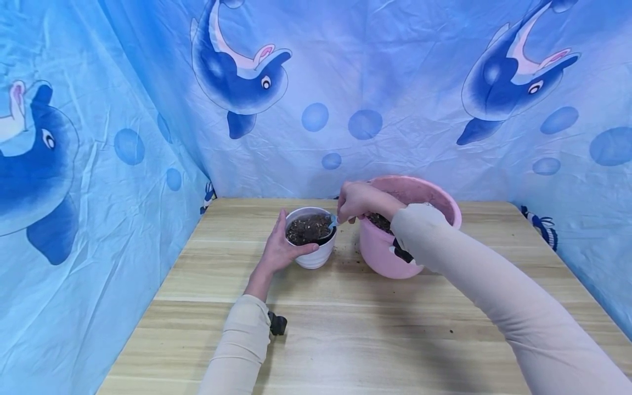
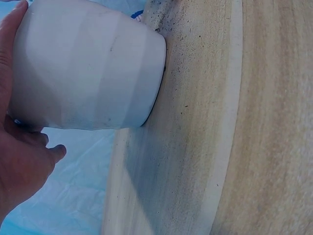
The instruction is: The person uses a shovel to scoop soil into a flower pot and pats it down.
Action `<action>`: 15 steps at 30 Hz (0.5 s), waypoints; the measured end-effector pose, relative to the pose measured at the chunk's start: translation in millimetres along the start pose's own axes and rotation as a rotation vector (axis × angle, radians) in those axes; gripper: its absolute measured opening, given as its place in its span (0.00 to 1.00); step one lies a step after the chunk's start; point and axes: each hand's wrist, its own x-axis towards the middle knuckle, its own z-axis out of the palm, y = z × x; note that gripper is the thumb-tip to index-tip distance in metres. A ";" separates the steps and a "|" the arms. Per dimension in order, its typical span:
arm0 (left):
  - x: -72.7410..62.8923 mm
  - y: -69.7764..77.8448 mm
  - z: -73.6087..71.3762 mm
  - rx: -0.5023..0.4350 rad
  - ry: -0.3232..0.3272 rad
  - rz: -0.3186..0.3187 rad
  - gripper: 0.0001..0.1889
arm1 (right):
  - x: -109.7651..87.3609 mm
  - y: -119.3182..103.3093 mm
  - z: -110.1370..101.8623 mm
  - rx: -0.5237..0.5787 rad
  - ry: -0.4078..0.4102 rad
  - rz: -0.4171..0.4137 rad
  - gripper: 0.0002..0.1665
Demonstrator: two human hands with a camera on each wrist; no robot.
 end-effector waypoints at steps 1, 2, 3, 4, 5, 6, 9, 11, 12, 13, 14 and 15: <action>-0.1 -0.1 0.0 -0.002 0.000 0.002 0.72 | 0.1 -0.8 -0.1 -0.013 -0.001 0.003 0.06; -0.1 -0.1 0.0 -0.005 0.000 0.003 0.72 | 0.3 -1.6 -0.2 -0.029 -0.001 0.007 0.07; -0.3 -0.1 0.1 -0.010 -0.001 0.002 0.72 | 0.4 -2.4 -0.3 -0.044 -0.002 0.013 0.08; -0.4 0.0 0.1 -0.015 -0.003 0.002 0.72 | 0.6 -3.2 -0.6 -0.056 -0.005 0.019 0.09; -0.7 0.1 0.0 -0.020 -0.004 0.001 0.72 | 0.7 -4.1 -0.8 -0.063 -0.009 0.027 0.09; -0.9 0.2 0.0 -0.025 -0.005 -0.001 0.72 | 0.7 -5.1 -1.0 -0.074 -0.012 0.034 0.09; -1.7 0.6 0.0 -0.039 -0.008 0.004 0.72 | 0.6 -7.9 -2.3 -0.099 -0.022 0.052 0.09; -1.9 0.6 0.1 -0.044 -0.009 0.010 0.72 | 0.3 -9.9 -3.3 -0.109 -0.023 0.060 0.08; -2.1 0.7 0.2 -0.047 -0.008 0.011 0.72 | 0.0 -11.0 -4.1 -0.114 -0.024 0.062 0.08; -2.2 0.8 0.4 -0.052 -0.008 0.012 0.72 | -0.2 -12.0 -5.0 -0.114 -0.026 0.062 0.08; -2.3 1.0 0.6 -0.057 -0.009 0.009 0.72 | -0.4 -13.1 -5.9 -0.115 -0.030 0.063 0.09; -2.3 1.1 0.8 -0.062 -0.008 0.007 0.72 | -0.7 -14.3 -7.0 -0.112 -0.034 0.065 0.09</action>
